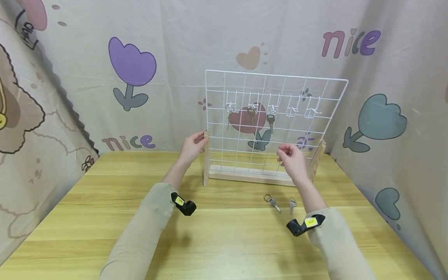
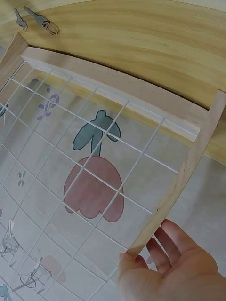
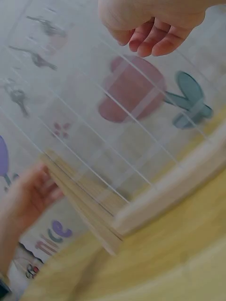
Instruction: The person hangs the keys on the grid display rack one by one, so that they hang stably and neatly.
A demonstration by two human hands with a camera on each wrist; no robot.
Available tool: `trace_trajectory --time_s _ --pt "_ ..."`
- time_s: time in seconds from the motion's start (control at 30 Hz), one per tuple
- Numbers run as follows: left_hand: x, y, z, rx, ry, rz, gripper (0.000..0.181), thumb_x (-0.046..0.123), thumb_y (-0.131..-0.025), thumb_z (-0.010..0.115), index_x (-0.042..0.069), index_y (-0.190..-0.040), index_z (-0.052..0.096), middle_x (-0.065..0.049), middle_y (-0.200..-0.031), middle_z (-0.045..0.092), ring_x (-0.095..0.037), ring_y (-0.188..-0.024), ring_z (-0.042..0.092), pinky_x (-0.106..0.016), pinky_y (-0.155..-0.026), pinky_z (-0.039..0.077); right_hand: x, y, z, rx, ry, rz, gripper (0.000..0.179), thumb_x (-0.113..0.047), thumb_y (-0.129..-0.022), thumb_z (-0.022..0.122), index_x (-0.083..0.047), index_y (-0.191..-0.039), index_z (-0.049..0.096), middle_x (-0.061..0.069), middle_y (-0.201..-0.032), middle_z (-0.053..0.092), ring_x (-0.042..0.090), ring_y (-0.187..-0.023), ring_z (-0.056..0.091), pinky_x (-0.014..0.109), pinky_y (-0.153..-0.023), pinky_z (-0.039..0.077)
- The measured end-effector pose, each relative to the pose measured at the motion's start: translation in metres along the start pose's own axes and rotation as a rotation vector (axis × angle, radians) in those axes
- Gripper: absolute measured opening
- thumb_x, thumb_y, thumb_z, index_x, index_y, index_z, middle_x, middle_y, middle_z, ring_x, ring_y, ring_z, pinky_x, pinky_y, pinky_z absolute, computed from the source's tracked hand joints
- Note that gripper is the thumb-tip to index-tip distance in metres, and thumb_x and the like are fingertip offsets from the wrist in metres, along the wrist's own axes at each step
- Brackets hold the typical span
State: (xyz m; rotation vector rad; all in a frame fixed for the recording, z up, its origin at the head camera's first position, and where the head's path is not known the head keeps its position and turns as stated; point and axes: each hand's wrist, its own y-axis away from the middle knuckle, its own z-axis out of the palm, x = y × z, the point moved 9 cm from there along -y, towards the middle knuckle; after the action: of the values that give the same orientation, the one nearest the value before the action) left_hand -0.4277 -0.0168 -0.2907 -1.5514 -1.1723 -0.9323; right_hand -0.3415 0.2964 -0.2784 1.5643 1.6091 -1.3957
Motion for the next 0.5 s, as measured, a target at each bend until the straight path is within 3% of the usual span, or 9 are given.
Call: trace_trajectory --time_s 0.27,0.5 --pt "0.0 -0.001 -0.001 0.008 -0.008 0.001 0.043 0.021 -0.094 0.056 0.008 -0.134 0.049 -0.014 -0.126 0.056 -0.025 -0.114 0.052 -0.035 -0.09 0.047 0.054 0.026 0.017 -0.134 0.047 0.11 0.031 -0.006 -0.092 0.054 0.014 -0.114 0.047 0.009 -0.089 0.059 0.01 -0.072 0.057 0.021 -0.062 0.051" --pt "-0.001 -0.002 -0.001 0.006 -0.012 0.008 0.043 0.021 -0.094 0.055 0.007 -0.134 0.049 -0.014 -0.126 0.055 -0.026 -0.114 0.052 -0.036 -0.091 0.047 0.086 0.041 0.037 -0.289 0.108 0.13 0.031 -0.005 -0.091 0.056 0.015 -0.112 0.049 0.017 -0.094 0.059 0.019 -0.078 0.056 0.028 -0.063 0.052"
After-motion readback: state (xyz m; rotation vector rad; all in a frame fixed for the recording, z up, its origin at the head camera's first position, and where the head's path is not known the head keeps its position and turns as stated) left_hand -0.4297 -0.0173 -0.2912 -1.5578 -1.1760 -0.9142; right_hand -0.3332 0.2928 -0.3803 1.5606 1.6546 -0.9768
